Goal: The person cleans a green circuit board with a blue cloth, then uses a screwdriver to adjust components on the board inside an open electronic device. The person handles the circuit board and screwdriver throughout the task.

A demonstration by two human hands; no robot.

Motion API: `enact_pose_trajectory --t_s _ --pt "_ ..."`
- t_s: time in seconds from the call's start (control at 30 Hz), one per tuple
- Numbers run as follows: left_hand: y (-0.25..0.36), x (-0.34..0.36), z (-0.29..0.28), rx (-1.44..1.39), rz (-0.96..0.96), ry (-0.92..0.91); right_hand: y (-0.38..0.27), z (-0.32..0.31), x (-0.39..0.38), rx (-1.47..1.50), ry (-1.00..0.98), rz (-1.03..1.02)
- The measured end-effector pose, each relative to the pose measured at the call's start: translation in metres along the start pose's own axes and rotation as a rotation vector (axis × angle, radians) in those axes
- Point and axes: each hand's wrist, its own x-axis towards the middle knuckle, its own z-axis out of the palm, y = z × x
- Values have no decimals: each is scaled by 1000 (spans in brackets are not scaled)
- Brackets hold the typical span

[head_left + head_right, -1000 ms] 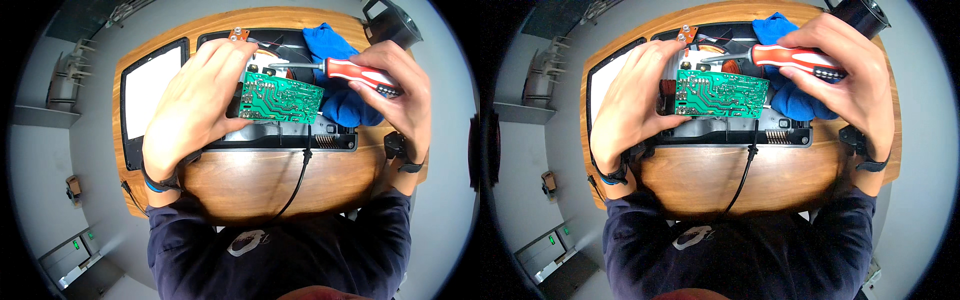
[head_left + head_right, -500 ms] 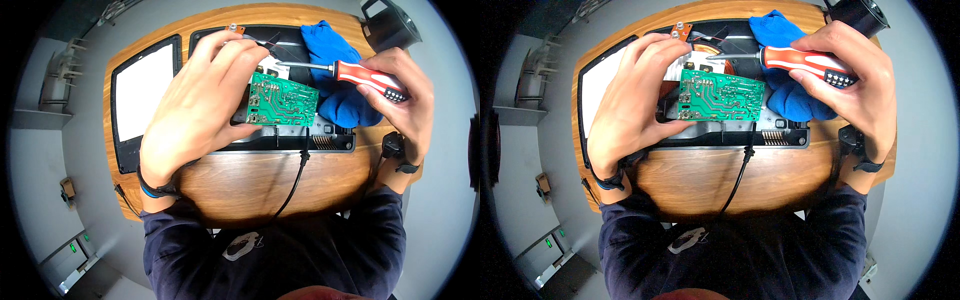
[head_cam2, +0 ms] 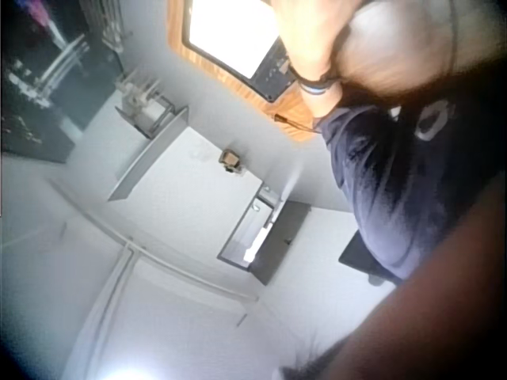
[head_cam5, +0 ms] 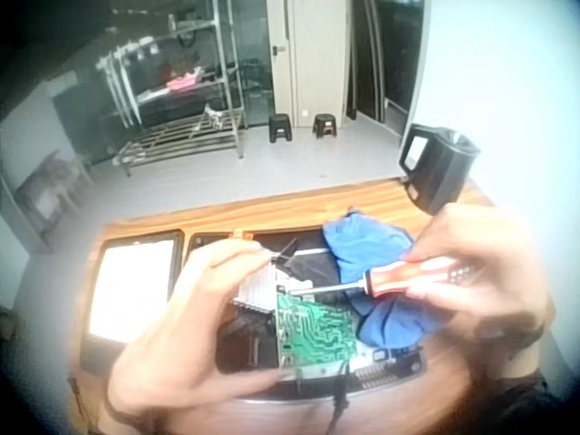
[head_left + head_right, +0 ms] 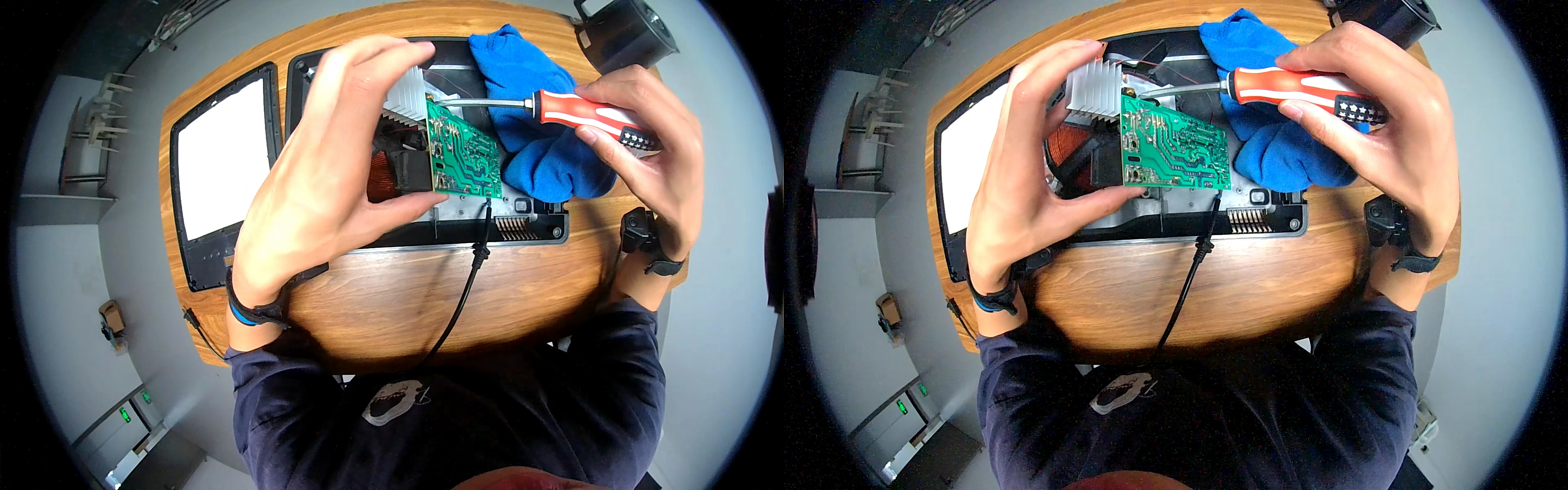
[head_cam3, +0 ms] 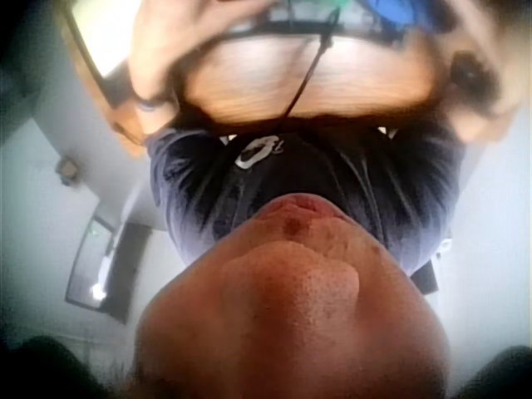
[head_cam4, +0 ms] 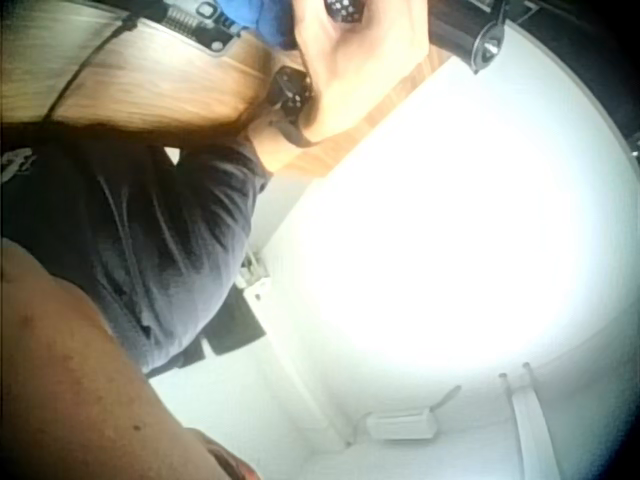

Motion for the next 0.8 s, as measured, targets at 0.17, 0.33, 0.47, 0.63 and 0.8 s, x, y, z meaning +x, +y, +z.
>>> enact_pose_trajectory --t_s 0.17,0.33,0.47,0.63,0.8 --pt "-6 -2 5 -68 -38 27 5 -3 -1 -34 18 1" --pt "-10 -2 5 -115 -49 1 8 1 0 -47 18 -26" --pt "-10 -2 4 -112 -60 -4 17 -3 -2 -67 1 -44" --pt "-11 -1 5 -126 -17 3 36 -6 -10 18 146 42" --pt "-15 0 6 -151 -13 3 37 -8 -23 230 112 375"
